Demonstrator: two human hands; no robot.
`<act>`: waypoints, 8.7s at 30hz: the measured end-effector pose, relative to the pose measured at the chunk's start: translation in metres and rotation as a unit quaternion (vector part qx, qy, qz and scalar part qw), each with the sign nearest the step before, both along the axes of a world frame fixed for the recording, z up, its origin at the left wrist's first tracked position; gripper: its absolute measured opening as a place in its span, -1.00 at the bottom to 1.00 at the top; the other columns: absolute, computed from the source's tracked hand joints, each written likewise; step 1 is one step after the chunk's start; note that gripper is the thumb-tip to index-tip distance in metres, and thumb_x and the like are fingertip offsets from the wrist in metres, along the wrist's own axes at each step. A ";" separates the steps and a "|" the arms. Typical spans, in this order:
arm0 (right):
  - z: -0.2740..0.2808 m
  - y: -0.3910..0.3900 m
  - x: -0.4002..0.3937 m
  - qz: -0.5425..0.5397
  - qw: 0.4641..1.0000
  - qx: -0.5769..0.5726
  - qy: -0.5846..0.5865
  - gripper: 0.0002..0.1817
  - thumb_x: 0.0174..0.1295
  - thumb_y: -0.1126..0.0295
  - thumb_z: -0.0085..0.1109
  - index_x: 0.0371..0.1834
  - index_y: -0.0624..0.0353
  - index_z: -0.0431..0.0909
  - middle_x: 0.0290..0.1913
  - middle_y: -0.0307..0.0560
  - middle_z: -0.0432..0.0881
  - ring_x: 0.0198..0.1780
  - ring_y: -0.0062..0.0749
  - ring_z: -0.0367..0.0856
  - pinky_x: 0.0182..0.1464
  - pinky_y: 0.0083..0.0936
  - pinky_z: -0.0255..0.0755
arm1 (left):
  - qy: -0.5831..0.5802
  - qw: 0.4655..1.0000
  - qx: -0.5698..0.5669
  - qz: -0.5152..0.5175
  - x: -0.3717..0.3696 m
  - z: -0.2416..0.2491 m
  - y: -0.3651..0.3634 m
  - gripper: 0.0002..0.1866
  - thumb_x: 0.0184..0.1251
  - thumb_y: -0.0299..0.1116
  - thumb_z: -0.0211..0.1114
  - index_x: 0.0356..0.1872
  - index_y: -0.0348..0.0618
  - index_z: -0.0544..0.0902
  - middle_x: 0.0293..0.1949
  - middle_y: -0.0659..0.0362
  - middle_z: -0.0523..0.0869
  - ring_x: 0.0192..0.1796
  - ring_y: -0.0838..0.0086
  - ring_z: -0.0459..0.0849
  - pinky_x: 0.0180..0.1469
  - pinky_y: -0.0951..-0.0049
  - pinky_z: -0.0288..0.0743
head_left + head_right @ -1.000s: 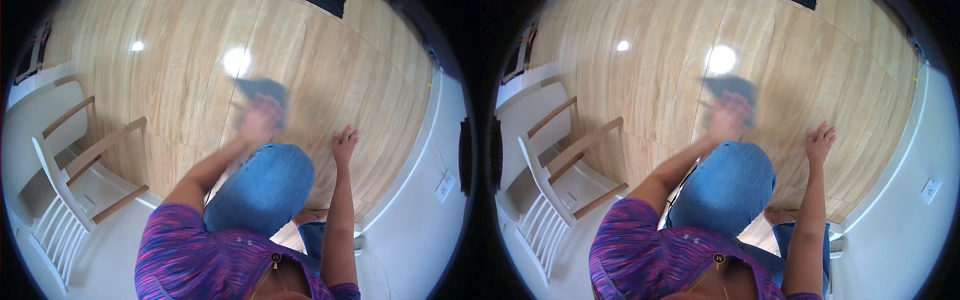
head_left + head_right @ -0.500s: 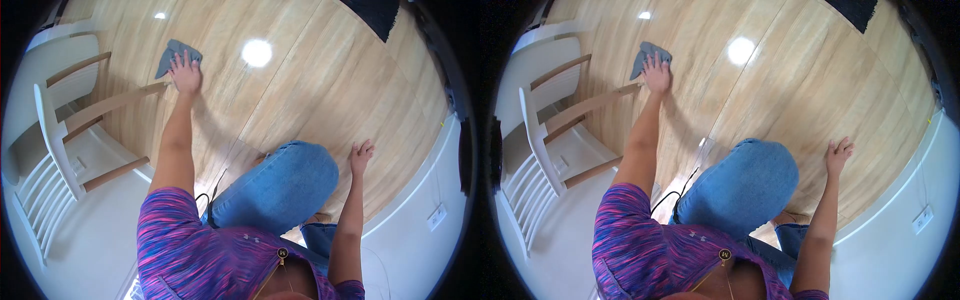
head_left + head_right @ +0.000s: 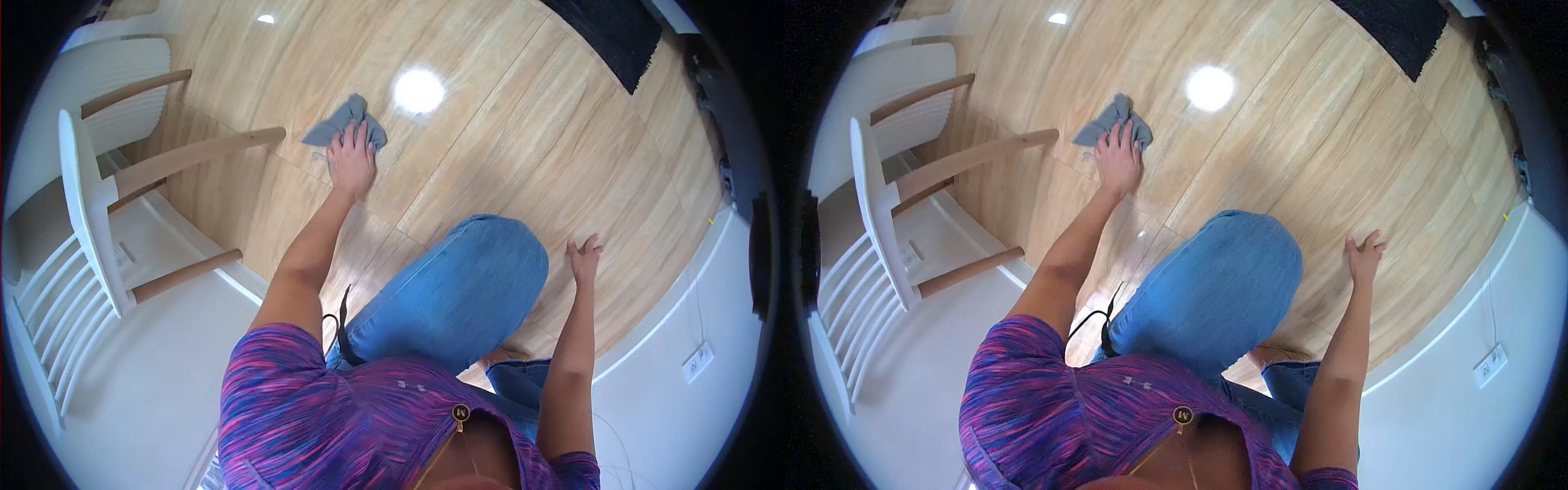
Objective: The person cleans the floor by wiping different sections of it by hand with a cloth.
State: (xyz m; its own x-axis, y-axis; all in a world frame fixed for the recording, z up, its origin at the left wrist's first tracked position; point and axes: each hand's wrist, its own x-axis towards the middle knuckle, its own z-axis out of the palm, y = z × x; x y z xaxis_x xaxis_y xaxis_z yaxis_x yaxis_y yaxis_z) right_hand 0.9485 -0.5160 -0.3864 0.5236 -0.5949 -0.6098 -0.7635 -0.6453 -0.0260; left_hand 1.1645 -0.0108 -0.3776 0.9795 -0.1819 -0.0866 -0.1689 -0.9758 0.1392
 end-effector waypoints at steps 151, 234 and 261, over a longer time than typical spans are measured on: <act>0.002 -0.061 0.484 0.389 0.920 0.037 -0.034 -0.24 0.45 -0.14 -0.41 0.56 0.10 -0.16 0.57 0.19 -0.26 0.55 0.26 -0.29 0.55 -0.13 -0.35 | -0.161 0.942 0.036 0.292 0.367 -0.037 0.057 -0.45 0.29 -0.12 0.05 0.30 -0.08 0.43 0.38 0.09 0.38 0.44 0.18 0.27 0.42 0.03 0.10; 0.363 0.320 0.671 0.672 0.739 0.052 0.015 -0.47 0.41 0.12 0.01 0.35 0.18 0.36 0.21 0.15 0.54 0.20 -0.08 0.55 0.21 -0.34 0.37 | -0.038 0.934 -0.075 0.346 0.200 -0.040 -0.015 -0.27 0.30 0.05 0.10 0.43 -0.11 0.23 0.50 -0.02 0.07 0.54 0.02 -0.06 0.46 -0.20 -0.20; -0.031 0.727 0.670 0.758 0.456 0.247 -0.395 -0.43 0.22 0.13 0.00 0.32 0.05 0.39 0.46 0.12 0.21 0.42 0.28 0.13 0.36 0.26 -0.01 | -0.029 0.737 0.271 0.619 0.195 0.362 0.172 -0.37 0.29 -0.66 0.15 0.38 0.10 0.36 0.31 0.01 0.46 0.38 0.01 0.35 0.18 0.08 0.47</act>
State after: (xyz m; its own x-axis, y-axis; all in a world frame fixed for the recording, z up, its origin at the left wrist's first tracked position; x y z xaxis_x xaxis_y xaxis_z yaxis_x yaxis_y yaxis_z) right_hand 1.6182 0.2105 -0.4172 0.2767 0.9248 0.2612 0.9245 -0.1821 -0.3349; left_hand 1.3593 0.1612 -0.0152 0.3716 0.8994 0.2301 0.9064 -0.2979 -0.2994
